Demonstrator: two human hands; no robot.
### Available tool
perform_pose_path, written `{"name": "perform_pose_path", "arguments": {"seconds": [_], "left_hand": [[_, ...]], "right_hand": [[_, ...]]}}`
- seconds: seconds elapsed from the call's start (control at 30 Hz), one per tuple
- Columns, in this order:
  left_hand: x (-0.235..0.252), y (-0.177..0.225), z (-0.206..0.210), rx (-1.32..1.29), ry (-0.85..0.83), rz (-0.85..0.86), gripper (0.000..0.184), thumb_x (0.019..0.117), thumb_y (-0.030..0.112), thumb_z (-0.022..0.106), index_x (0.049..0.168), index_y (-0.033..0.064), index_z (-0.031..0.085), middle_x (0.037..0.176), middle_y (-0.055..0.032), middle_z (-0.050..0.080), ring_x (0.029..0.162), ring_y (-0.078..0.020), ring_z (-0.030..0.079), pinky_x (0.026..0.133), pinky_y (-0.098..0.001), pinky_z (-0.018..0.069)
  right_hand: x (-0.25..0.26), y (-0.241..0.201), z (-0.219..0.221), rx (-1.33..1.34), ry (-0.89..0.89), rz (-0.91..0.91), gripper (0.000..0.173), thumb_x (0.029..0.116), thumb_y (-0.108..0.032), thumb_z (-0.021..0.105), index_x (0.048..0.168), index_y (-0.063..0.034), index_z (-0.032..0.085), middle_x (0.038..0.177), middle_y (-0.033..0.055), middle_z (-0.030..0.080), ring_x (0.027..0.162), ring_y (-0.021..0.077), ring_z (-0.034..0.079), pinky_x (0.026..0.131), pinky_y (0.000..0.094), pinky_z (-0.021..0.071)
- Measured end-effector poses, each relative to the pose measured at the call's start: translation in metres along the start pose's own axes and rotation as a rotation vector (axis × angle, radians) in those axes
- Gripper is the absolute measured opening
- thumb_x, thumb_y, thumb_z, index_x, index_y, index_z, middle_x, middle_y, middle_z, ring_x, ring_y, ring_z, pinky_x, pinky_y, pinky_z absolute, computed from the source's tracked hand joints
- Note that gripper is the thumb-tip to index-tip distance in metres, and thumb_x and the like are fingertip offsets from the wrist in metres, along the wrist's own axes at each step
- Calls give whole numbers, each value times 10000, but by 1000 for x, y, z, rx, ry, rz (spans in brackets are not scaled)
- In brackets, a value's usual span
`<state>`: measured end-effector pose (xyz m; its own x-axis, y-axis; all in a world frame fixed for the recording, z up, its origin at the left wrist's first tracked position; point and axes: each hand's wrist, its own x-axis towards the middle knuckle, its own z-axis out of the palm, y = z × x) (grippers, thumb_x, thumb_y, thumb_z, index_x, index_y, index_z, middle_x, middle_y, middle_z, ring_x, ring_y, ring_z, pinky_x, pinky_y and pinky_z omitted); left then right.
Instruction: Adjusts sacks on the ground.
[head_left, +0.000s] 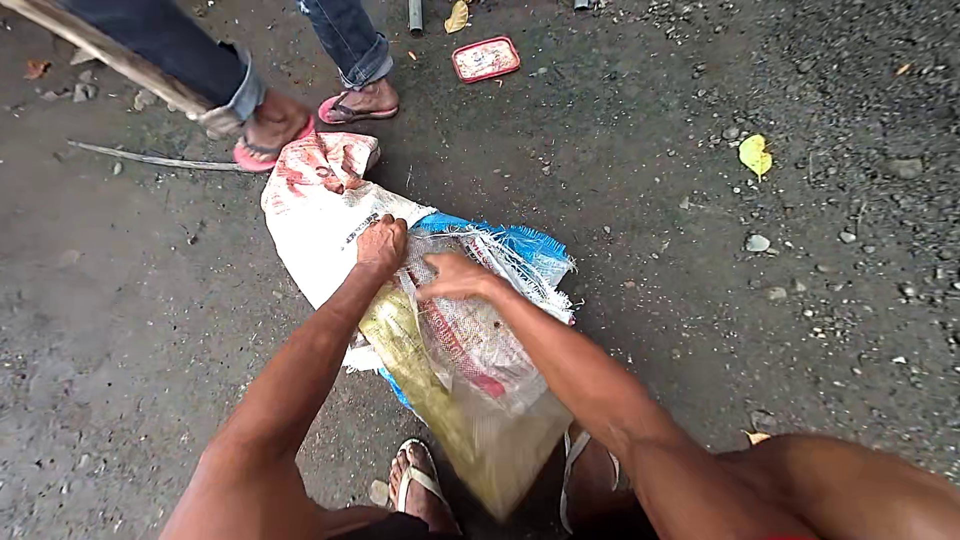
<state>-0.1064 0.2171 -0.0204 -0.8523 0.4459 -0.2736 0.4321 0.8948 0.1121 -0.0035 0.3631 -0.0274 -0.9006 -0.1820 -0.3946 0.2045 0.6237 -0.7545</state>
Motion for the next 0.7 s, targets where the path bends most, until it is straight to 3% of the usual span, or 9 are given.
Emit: {"name": "perform_pose_path", "arguments": {"seconds": [0.03,0.07,0.17,0.23,0.33,0.4,0.57,0.63,0.7], "left_hand": [[1,-6,0,-29,-10,12,269,1034,191,534,1173,15,683,1196,-254,657,1122,-474,639,877,-677,513],[1,-13,0,-71,-22,25,276,1039,209,532,1170,24,691,1182,-249,669,1133,-467,638,904,-684,500],[-2,-33,0,-221,-30,47,269,1041,219,542,1120,27,713,1083,-243,708,1091,-442,663,938,-677,481],[-3,-41,-1,-320,-11,36,269,1044,224,539,1076,25,715,1007,-219,714,1020,-410,679,905,-653,488],[-4,-42,-1,-380,-10,-19,284,1053,253,524,1096,41,707,989,-204,711,995,-400,678,882,-645,491],[-8,-37,0,-351,-11,-33,300,1066,256,495,1143,40,688,1037,-223,707,1036,-427,674,886,-673,488],[-44,-2,-7,-484,170,162,261,1055,185,511,1088,-16,674,935,-198,690,908,-358,684,841,-599,524],[-68,15,-5,-460,177,306,229,1039,153,551,1077,-26,689,967,-196,704,919,-347,703,848,-579,551],[-96,25,10,-416,171,404,191,1023,145,580,1037,-7,695,951,-168,701,867,-314,706,791,-543,578]], "right_hand": [[5,9,-13,27,112,-51,615,865,-386,817,1334,-25,648,1201,247,688,1143,409,651,980,652,501],[8,15,-29,-4,248,-57,548,885,-372,796,1305,-43,671,1198,225,695,1149,395,650,982,641,503],[27,52,-60,-223,456,57,909,819,-551,795,1543,-109,469,1484,203,540,1397,428,458,1120,663,361],[37,75,-49,-153,325,130,1104,758,-650,808,1604,-109,350,1444,251,563,1342,457,515,1096,692,378],[39,76,3,95,166,91,843,822,-546,816,1479,-107,523,1287,235,667,1224,405,624,1048,661,458],[34,58,15,147,191,90,612,891,-451,778,1322,-38,646,1203,233,695,1172,388,645,1033,630,467],[12,24,56,190,330,-49,306,925,-239,727,1078,25,701,986,242,702,955,399,687,841,624,542],[-2,2,66,117,312,-73,345,922,-171,732,1148,83,682,1125,289,688,1104,431,657,977,606,503],[-13,-7,79,110,133,43,468,981,-164,683,1360,90,579,1389,292,587,1345,412,527,1150,540,385]]}}
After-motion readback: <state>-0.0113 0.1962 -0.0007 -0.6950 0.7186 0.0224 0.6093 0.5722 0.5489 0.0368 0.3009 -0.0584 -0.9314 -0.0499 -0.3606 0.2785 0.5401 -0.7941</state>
